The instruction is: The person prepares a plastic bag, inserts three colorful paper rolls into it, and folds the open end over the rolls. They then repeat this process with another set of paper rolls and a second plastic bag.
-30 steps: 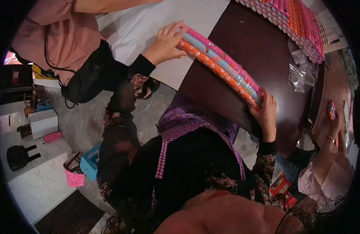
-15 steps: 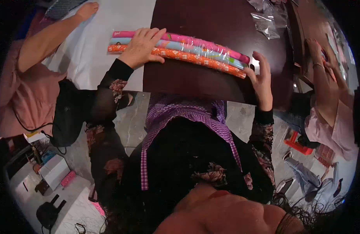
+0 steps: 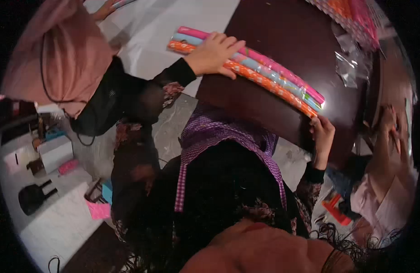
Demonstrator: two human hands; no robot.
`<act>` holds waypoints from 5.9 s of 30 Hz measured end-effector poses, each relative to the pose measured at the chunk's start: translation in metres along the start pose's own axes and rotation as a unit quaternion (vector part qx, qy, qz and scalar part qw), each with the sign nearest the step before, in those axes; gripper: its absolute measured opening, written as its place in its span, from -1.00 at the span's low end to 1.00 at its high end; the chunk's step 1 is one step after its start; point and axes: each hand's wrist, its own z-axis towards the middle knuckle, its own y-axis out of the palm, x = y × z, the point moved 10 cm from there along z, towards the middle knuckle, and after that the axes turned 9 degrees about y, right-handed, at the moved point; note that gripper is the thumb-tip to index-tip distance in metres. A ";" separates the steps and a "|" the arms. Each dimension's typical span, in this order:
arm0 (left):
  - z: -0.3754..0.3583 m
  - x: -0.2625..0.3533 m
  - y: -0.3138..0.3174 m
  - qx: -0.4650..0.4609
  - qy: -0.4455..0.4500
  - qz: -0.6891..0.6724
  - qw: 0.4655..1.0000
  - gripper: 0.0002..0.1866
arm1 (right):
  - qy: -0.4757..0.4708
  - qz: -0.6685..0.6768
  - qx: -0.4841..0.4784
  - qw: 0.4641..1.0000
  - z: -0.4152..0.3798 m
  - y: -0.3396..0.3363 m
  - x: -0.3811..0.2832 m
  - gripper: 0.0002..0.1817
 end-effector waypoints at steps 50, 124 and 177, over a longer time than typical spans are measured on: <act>0.000 0.014 0.003 0.089 0.009 0.038 0.995 0.06 | 0.163 0.076 -0.147 0.973 0.051 0.008 0.017 -0.78; 0.012 0.025 -0.010 0.079 0.034 0.050 0.995 0.08 | -0.553 -0.363 -0.096 0.743 -0.009 0.070 -0.145 -0.82; 0.013 0.007 0.006 0.041 -0.008 0.005 0.999 0.10 | -0.013 0.262 -0.094 0.960 0.015 -0.074 0.032 -0.82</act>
